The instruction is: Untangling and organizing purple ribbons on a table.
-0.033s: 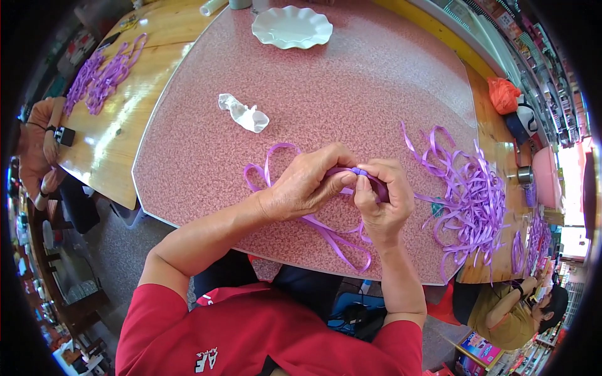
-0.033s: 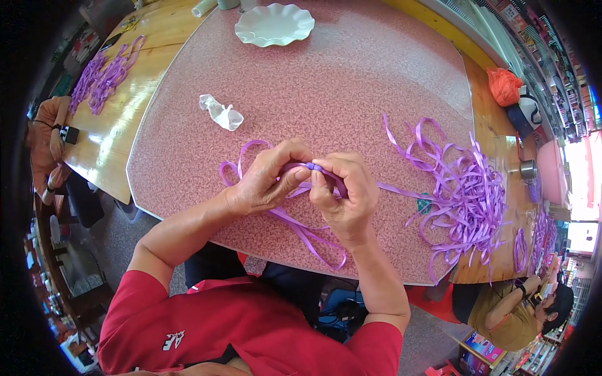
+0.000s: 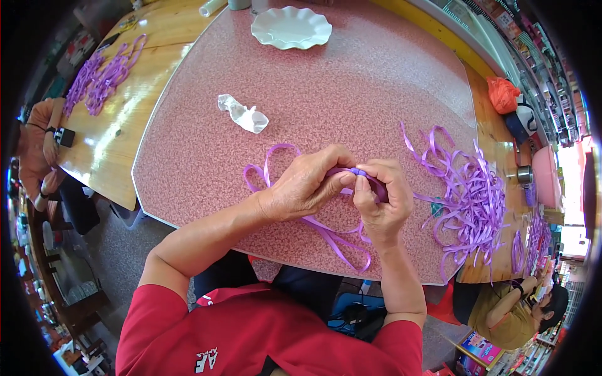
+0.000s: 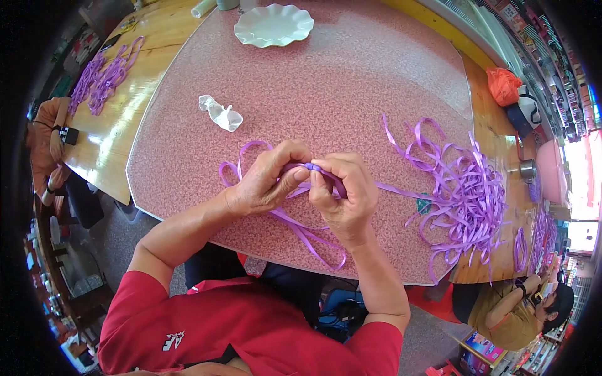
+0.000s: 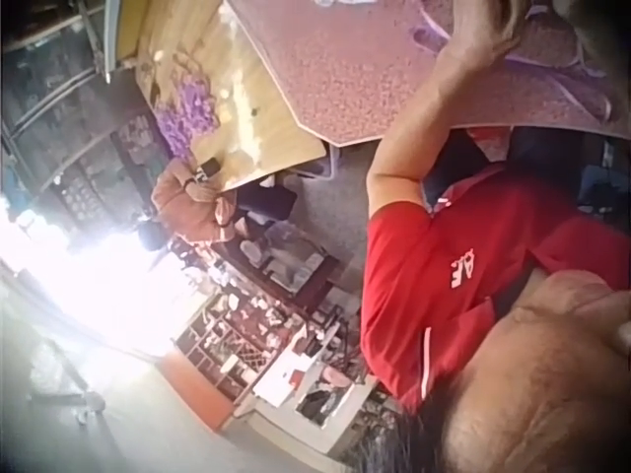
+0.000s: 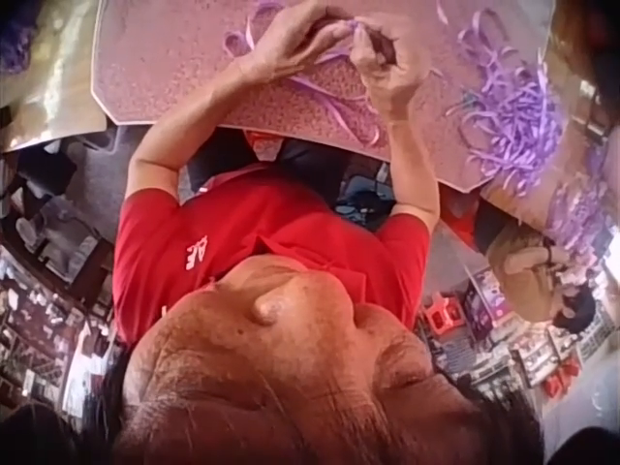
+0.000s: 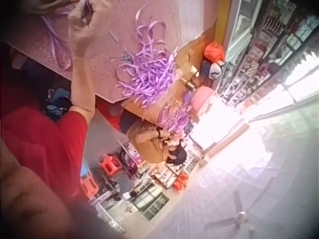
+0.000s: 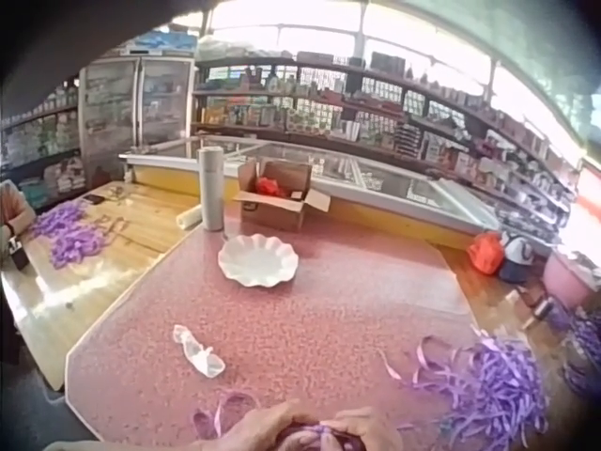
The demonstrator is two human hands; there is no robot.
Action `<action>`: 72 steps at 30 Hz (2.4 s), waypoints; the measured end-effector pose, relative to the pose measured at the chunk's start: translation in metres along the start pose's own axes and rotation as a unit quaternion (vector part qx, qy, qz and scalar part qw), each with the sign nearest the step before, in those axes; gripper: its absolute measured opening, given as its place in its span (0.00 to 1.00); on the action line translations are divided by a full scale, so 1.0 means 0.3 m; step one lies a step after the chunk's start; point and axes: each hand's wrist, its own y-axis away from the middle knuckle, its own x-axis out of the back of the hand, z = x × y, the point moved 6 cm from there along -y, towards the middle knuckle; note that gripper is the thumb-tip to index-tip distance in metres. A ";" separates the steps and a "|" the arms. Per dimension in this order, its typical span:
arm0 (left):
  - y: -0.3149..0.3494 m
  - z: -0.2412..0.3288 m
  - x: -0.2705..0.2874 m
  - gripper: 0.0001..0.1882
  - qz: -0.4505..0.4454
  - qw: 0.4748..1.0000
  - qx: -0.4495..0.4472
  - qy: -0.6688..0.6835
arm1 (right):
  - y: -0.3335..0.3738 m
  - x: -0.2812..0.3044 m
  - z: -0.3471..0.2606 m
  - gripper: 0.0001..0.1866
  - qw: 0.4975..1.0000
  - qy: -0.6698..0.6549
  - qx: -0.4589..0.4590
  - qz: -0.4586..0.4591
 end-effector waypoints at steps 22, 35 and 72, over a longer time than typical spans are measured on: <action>0.003 0.045 0.013 0.09 0.008 0.997 -0.071 -0.028 | 0.016 -0.004 0.003 0.09 0.997 -0.069 0.015 -0.031; 0.003 0.055 0.026 0.10 0.019 0.989 -0.117 -0.089 | 0.013 -0.020 0.000 0.06 0.988 -0.145 -0.017 -0.052; 0.000 0.026 0.022 0.14 0.035 0.998 -0.053 -0.005 | 0.024 -0.027 -0.003 0.08 0.996 -0.084 -0.012 -0.026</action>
